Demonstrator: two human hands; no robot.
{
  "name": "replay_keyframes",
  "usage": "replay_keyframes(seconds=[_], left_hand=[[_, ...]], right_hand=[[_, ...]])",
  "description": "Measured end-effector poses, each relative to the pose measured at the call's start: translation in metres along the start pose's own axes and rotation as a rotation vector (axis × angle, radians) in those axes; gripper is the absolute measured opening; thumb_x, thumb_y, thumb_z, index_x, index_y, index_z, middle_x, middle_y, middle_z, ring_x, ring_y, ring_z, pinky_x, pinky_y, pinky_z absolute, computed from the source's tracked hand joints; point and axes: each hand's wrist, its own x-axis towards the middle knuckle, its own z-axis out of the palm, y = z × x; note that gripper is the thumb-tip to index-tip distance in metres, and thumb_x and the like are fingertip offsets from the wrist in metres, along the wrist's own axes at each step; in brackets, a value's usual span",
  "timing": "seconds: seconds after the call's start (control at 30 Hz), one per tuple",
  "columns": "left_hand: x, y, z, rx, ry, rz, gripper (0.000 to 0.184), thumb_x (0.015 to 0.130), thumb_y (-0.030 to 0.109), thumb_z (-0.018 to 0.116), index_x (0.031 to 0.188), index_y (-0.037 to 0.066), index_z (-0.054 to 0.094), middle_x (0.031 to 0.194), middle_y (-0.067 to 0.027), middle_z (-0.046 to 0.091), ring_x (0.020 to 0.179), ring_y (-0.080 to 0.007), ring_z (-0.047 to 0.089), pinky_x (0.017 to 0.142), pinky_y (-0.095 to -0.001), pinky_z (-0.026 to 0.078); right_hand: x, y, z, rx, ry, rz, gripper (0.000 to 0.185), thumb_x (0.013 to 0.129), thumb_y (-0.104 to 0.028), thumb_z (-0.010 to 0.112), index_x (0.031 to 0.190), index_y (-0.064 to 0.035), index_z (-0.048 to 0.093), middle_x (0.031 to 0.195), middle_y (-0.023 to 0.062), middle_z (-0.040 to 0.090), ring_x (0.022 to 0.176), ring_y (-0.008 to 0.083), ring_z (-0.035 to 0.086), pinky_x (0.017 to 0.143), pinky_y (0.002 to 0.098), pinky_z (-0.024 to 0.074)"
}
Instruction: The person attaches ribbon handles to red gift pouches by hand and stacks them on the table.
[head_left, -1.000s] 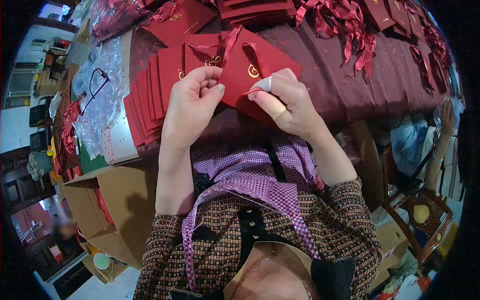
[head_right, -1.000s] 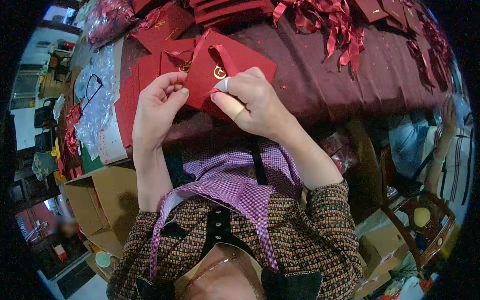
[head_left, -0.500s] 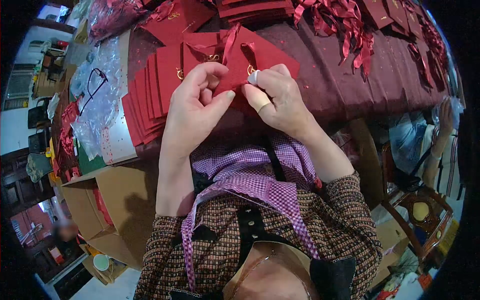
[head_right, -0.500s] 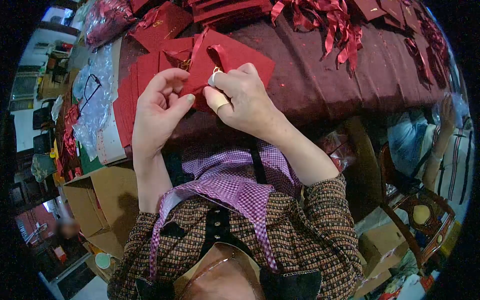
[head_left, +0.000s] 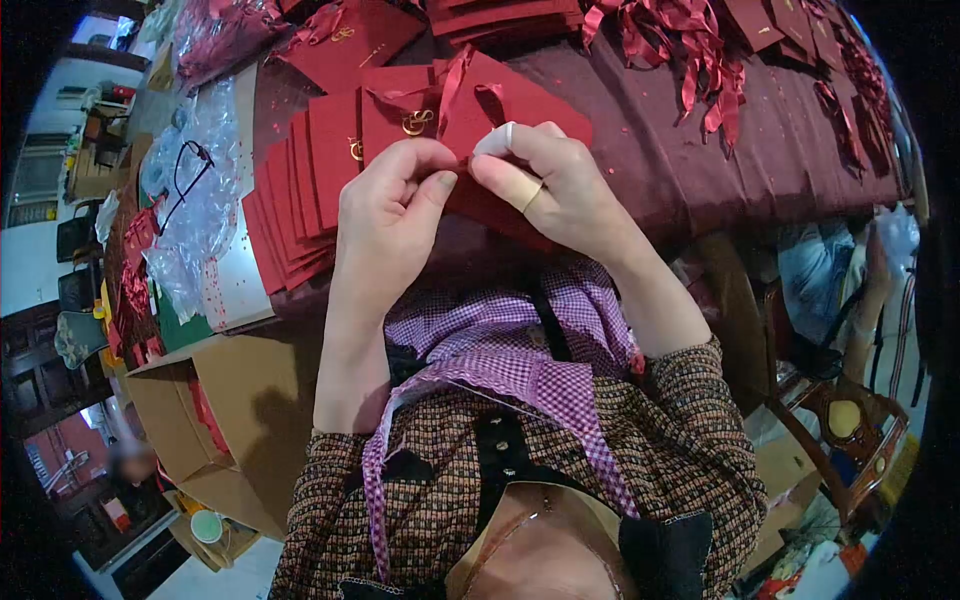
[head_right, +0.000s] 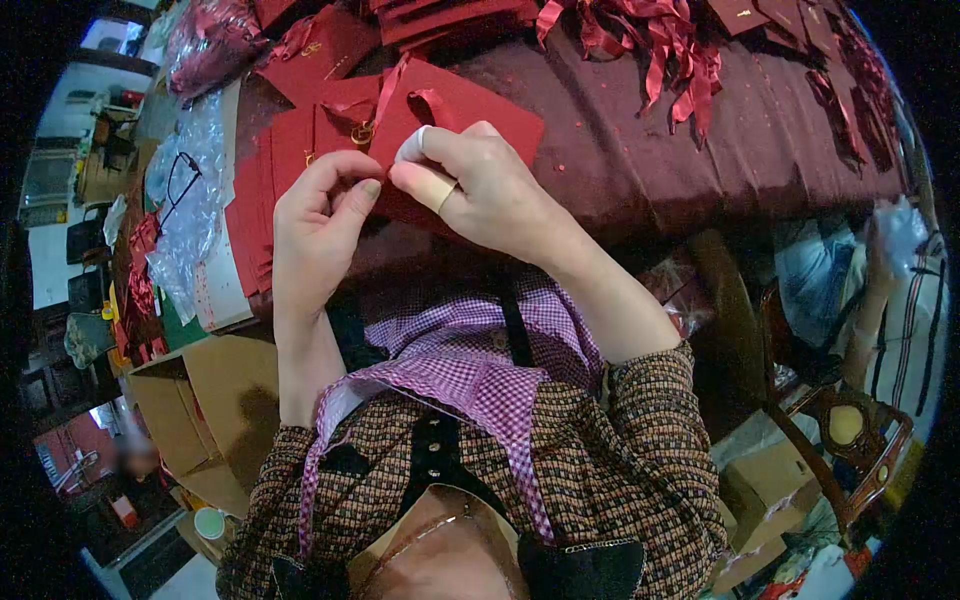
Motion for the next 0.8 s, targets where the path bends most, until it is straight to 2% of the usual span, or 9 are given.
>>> replay_keyframes(seconds=[0.07, 0.13, 0.17, 0.3, 0.47, 0.6, 0.8], left_hand=[[-0.001, -0.008, 0.003, -0.139, 0.083, -0.146, 0.026, 0.081, -0.001, 0.065, 0.107, -0.003, 0.061, 0.082, -0.0041, 0.058, 0.066, -0.0057, 0.049, 0.06, -0.0206, 0.044], [0.0, -0.009, 0.001, -0.143, 0.064, -0.165, 0.031, 0.081, -0.001, 0.066, 0.111, -0.004, 0.059, 0.083, -0.0036, 0.059, 0.065, -0.0051, 0.048, 0.06, -0.0205, 0.044], [0.0, -0.009, 0.0, -0.148, 0.042, -0.18, 0.035, 0.08, -0.001, 0.066, 0.115, -0.005, 0.058, 0.084, -0.0031, 0.059, 0.065, -0.0045, 0.047, 0.061, -0.0203, 0.044], [-0.001, -0.013, 0.0, -0.142, 0.044, -0.148, 0.035, 0.08, -0.001, 0.066, 0.114, -0.006, 0.059, 0.084, -0.0021, 0.059, 0.064, -0.0041, 0.047, 0.061, -0.0198, 0.044], [0.0, -0.013, -0.002, -0.124, 0.008, -0.175, 0.028, 0.08, -0.002, 0.066, 0.107, -0.006, 0.06, 0.084, -0.0008, 0.06, 0.064, -0.0034, 0.046, 0.061, -0.0196, 0.044], [0.001, -0.013, -0.002, -0.107, -0.006, -0.191, 0.024, 0.08, -0.002, 0.065, 0.104, -0.006, 0.06, 0.083, -0.0001, 0.059, 0.064, -0.0027, 0.046, 0.061, -0.0194, 0.043], [0.002, -0.01, -0.001, -0.203, 0.0, -0.209, 0.023, 0.081, -0.002, 0.065, 0.103, -0.006, 0.06, 0.083, 0.0006, 0.059, 0.064, -0.0016, 0.045, 0.059, -0.0181, 0.042]], right_hand=[[0.0, 0.0, 0.001, 0.02, 0.034, -0.032, 0.016, 0.086, -0.016, 0.065, 0.083, -0.0008, 0.061, 0.061, 0.0166, 0.057, 0.053, 0.03, 0.058, 0.051, 0.0346, 0.0428], [-0.001, 0.0, 0.0, 0.077, 0.068, 0.056, 0.013, 0.087, -0.013, 0.064, 0.082, -0.0008, 0.061, 0.061, 0.0152, 0.057, 0.052, 0.0255, 0.058, 0.05, 0.0332, 0.0419], [-0.002, 0.005, 0.001, 0.027, 0.084, -0.019, 0.012, 0.086, -0.012, 0.064, 0.082, -0.0005, 0.061, 0.06, 0.0139, 0.057, 0.05, 0.0224, 0.056, 0.049, 0.0327, 0.041], [-0.005, 0.005, 0.001, 0.001, 0.058, -0.02, 0.012, 0.085, -0.012, 0.065, 0.082, -0.0015, 0.06, 0.061, 0.0128, 0.058, 0.051, 0.023, 0.055, 0.052, 0.0328, 0.0417], [-0.007, 0.005, 0.004, -0.113, 0.069, -0.018, 0.012, 0.085, -0.015, 0.067, 0.083, -0.0048, 0.061, 0.065, 0.0104, 0.059, 0.058, 0.025, 0.054, 0.07, 0.0343, 0.0416], [-0.007, 0.005, 0.008, -0.131, 0.11, -0.023, 0.011, 0.084, -0.015, 0.067, 0.083, -0.0059, 0.061, 0.065, 0.0091, 0.06, 0.06, 0.0254, 0.055, 0.072, 0.0343, 0.0404], [-0.005, 0.004, 0.011, -0.2, 0.172, -0.14, 0.011, 0.083, -0.014, 0.067, 0.08, -0.0071, 0.059, 0.065, 0.0068, 0.06, 0.06, 0.0251, 0.057, 0.073, 0.0344, 0.0391]])
